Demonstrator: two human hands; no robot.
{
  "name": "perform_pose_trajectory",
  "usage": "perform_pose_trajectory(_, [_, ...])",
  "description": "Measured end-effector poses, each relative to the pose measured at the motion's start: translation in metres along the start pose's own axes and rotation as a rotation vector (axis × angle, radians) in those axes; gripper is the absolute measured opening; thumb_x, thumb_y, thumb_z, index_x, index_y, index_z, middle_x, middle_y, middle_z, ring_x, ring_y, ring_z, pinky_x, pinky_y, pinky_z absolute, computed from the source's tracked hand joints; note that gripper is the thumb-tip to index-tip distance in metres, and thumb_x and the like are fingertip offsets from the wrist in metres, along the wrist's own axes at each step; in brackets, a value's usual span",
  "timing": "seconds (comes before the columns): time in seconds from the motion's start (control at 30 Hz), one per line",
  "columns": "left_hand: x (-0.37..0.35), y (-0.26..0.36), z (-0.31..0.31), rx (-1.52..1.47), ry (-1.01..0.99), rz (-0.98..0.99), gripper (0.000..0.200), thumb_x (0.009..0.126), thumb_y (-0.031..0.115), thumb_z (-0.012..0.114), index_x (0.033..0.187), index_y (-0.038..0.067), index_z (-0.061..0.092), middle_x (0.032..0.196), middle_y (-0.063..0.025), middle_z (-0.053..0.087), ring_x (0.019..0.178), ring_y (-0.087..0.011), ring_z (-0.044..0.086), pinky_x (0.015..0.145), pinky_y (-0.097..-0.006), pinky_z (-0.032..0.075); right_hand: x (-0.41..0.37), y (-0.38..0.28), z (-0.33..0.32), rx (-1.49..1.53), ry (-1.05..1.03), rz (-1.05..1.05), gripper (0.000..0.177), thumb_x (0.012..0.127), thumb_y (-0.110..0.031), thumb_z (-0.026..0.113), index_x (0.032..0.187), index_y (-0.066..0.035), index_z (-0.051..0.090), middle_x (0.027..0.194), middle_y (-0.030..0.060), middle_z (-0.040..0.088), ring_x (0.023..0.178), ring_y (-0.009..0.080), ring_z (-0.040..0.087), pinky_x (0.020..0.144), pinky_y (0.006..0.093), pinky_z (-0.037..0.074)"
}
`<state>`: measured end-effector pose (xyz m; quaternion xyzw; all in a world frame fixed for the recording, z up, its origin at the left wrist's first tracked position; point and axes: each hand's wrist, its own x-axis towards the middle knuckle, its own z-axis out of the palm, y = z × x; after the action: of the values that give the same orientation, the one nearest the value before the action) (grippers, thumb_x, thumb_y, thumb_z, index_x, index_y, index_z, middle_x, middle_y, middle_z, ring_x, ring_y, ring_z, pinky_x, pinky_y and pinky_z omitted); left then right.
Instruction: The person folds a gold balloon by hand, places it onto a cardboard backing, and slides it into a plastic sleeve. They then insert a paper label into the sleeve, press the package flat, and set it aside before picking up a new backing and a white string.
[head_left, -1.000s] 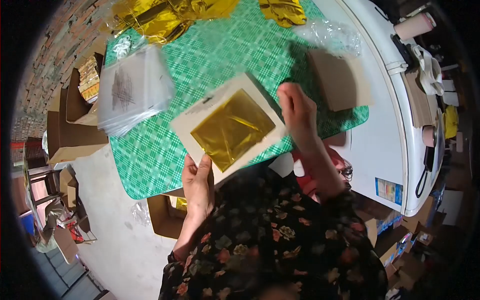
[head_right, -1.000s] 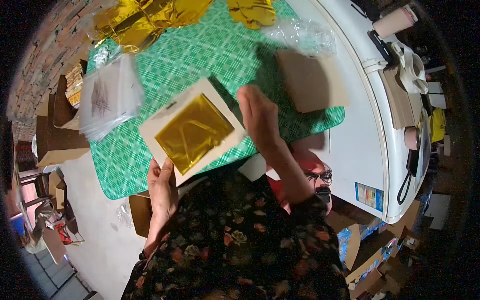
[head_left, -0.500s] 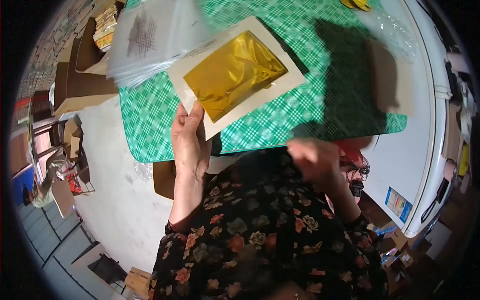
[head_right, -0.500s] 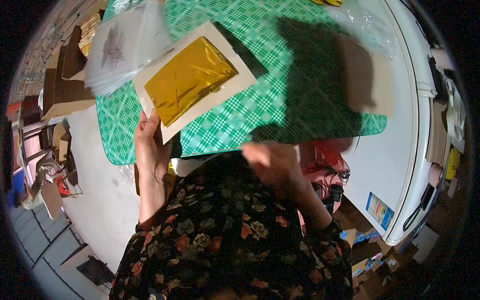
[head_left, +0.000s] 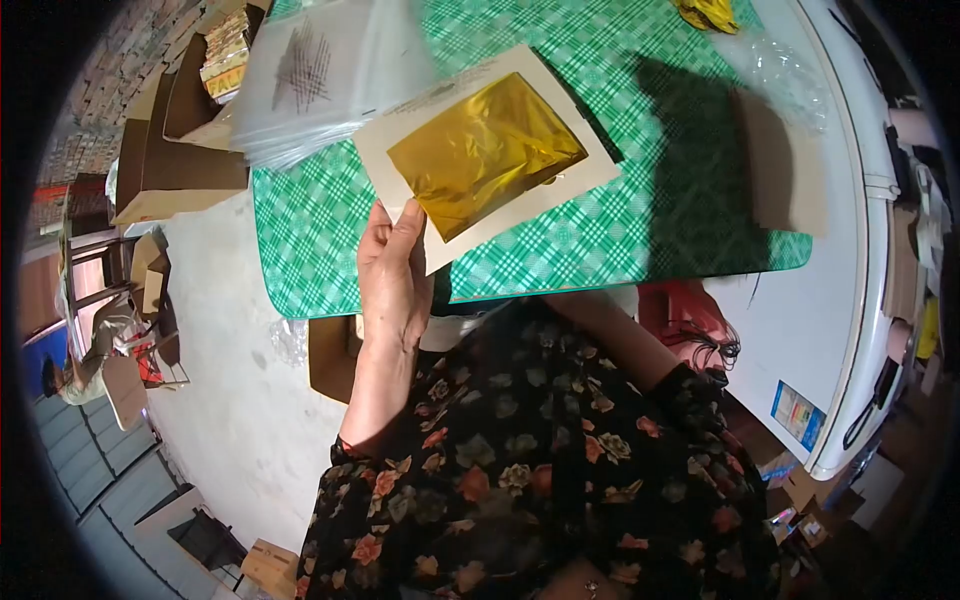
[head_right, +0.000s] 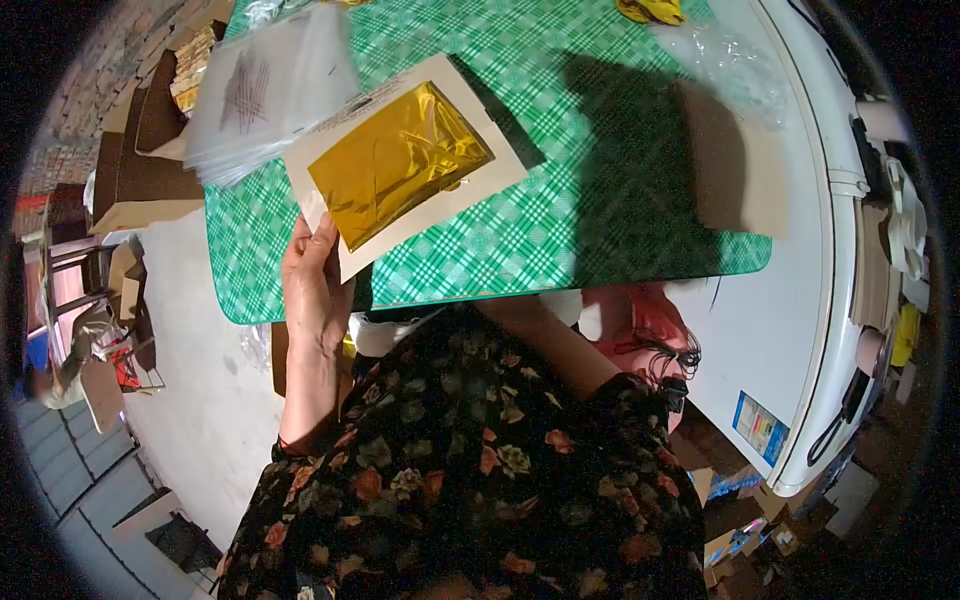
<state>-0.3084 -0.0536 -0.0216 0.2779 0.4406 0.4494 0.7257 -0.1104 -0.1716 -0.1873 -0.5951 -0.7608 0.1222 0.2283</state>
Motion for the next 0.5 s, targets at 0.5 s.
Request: perform_pose_trajectory(0.5, [0.001, 0.000, -0.003, 0.055, -0.070, -0.034, 0.041, 0.107, 0.009, 0.058, 0.147, 0.002, 0.051, 0.141, -0.0095, 0.064, 0.127, -0.0209, 0.063, 0.109, -0.0376, 0.050, -0.033, -0.088, -0.206, 0.255, -0.008, 0.327, 0.016, 0.103, -0.021, 0.060, 0.103, -0.005, 0.063, 0.082, 0.0119, 0.067, 0.068, 0.0285, 0.070, 0.054, 0.0404, 0.052])
